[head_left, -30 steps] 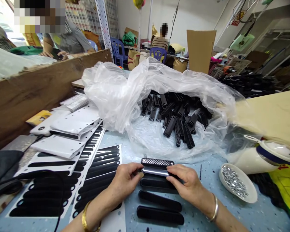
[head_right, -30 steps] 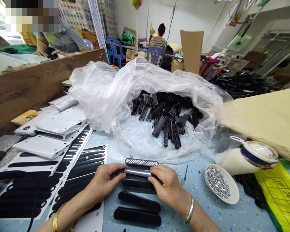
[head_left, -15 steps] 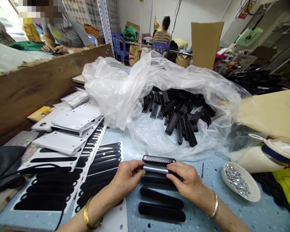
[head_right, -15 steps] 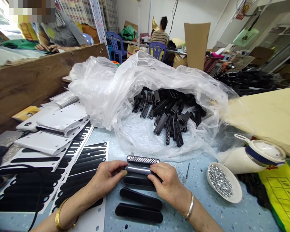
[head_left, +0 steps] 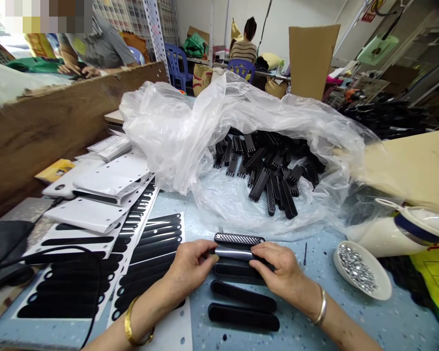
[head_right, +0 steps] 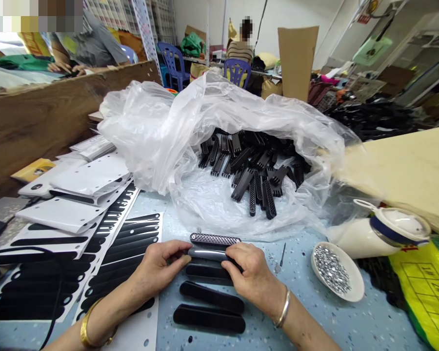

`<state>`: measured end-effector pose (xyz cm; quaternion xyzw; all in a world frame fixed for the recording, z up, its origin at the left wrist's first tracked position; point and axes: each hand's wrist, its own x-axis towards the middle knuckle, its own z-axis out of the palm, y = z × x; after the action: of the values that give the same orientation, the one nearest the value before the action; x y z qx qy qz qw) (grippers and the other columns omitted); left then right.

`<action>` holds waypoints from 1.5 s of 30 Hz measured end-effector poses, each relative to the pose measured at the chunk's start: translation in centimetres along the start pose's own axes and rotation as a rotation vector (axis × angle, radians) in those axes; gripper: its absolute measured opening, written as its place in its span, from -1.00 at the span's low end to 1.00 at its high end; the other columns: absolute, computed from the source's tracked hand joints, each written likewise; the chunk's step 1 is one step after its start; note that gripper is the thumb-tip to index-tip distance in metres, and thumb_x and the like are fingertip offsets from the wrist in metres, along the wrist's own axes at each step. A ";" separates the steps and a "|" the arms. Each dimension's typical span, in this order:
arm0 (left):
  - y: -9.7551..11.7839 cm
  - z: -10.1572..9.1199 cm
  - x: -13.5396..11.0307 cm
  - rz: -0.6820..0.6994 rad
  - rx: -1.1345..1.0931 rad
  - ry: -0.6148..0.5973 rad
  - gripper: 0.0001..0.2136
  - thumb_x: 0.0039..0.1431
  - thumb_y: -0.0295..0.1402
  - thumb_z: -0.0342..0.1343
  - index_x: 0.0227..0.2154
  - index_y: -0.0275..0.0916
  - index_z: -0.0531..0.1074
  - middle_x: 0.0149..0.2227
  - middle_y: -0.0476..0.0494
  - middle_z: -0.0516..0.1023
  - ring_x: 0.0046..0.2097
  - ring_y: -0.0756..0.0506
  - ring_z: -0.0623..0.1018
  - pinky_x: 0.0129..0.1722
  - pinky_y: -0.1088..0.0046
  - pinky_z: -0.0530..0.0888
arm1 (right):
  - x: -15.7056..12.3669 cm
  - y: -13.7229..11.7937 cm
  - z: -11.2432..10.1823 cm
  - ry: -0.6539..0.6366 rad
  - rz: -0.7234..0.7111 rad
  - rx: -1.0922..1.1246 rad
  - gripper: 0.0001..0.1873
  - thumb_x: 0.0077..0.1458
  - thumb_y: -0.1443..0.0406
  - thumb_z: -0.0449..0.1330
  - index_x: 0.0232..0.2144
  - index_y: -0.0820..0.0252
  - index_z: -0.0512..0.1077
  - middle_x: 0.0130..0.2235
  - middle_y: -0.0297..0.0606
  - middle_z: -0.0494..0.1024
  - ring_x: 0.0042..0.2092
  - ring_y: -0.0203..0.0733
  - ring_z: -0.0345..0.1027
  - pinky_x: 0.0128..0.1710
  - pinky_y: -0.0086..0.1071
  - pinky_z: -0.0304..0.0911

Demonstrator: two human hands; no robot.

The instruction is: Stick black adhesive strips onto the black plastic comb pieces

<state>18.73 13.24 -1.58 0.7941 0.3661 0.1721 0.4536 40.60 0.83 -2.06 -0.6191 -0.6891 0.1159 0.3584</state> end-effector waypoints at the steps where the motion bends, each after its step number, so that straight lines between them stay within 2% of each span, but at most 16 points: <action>1: 0.0 0.0 0.0 0.002 -0.002 0.014 -0.75 0.07 -0.35 0.09 -0.25 -0.29 0.59 -0.43 -0.11 0.63 -0.41 -0.09 0.58 -0.34 0.40 0.51 | 0.0 0.0 0.0 0.001 -0.001 -0.003 -0.88 0.16 0.36 0.20 -0.27 0.19 0.54 -0.30 -0.15 0.63 -0.28 -0.10 0.52 -0.26 -0.25 0.44; 7: -0.4 0.2 0.1 0.024 -0.032 0.056 -0.75 0.01 -0.44 0.07 -0.25 -0.25 0.57 -0.51 0.01 0.58 -0.51 0.00 0.51 -0.50 0.54 0.44 | 0.2 -0.1 0.1 0.019 -0.024 -0.014 -0.89 0.16 0.37 0.20 -0.29 0.20 0.55 -0.33 -0.15 0.63 -0.31 -0.10 0.52 -0.29 -0.26 0.43; 16: -0.1 -0.1 0.1 0.055 0.027 0.042 -0.84 0.06 -0.43 0.08 -0.34 -0.24 0.56 -0.56 0.04 0.55 -0.52 0.01 0.51 -0.49 0.54 0.43 | 0.1 0.0 0.2 0.023 -0.016 -0.001 -0.88 0.16 0.38 0.20 -0.28 0.24 0.55 -0.33 -0.14 0.63 -0.31 -0.09 0.52 -0.30 -0.26 0.42; 18: -0.3 -0.1 0.0 0.095 0.040 0.060 -0.84 0.07 -0.43 0.10 -0.33 -0.21 0.57 -0.53 0.03 0.60 -0.50 -0.01 0.55 -0.46 0.52 0.47 | 0.1 0.0 0.2 0.026 -0.016 0.000 -0.87 0.16 0.38 0.19 -0.27 0.22 0.55 -0.33 -0.14 0.63 -0.31 -0.10 0.52 -0.29 -0.27 0.42; 23: -0.9 0.0 0.1 0.171 0.028 0.046 -0.82 0.11 -0.42 0.10 -0.30 -0.17 0.61 -0.33 -0.04 0.70 -0.30 -0.09 0.67 -0.25 0.43 0.57 | 0.2 0.0 0.4 0.036 0.002 0.012 -0.87 0.16 0.38 0.19 -0.29 0.21 0.56 -0.33 -0.15 0.63 -0.32 -0.12 0.51 -0.29 -0.27 0.42; 30: -0.6 -0.3 0.3 0.192 0.057 0.023 -0.82 0.12 -0.42 0.10 -0.32 -0.18 0.61 -0.34 -0.05 0.71 -0.31 -0.09 0.67 -0.26 0.44 0.59 | 0.1 0.4 0.4 0.019 0.033 0.055 -0.84 0.18 0.34 0.19 -0.26 0.18 0.59 -0.32 -0.15 0.64 -0.32 -0.14 0.51 -0.31 -0.30 0.43; 38: -1.1 -0.1 0.4 0.219 0.058 0.037 -0.82 0.14 -0.42 0.10 -0.30 -0.18 0.62 -0.31 -0.05 0.71 -0.28 -0.10 0.68 -0.23 0.44 0.60 | 0.1 0.6 0.4 0.057 0.120 0.179 -0.84 0.13 0.32 0.25 -0.24 0.14 0.62 -0.35 -0.18 0.65 -0.35 -0.16 0.53 -0.34 -0.34 0.44; 45: -1.2 -0.1 0.3 0.214 0.062 0.051 -0.82 0.13 -0.40 0.10 -0.31 -0.16 0.62 -0.30 -0.05 0.71 -0.27 -0.11 0.67 -0.20 0.40 0.60 | 0.2 0.6 0.3 0.031 0.089 0.139 -0.81 0.10 0.37 0.26 -0.21 0.14 0.62 -0.33 -0.19 0.66 -0.32 -0.16 0.54 -0.31 -0.34 0.46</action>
<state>18.34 13.94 -2.54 0.8376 0.2956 0.2283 0.3986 40.89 1.18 -2.57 -0.6246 -0.6455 0.1697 0.4055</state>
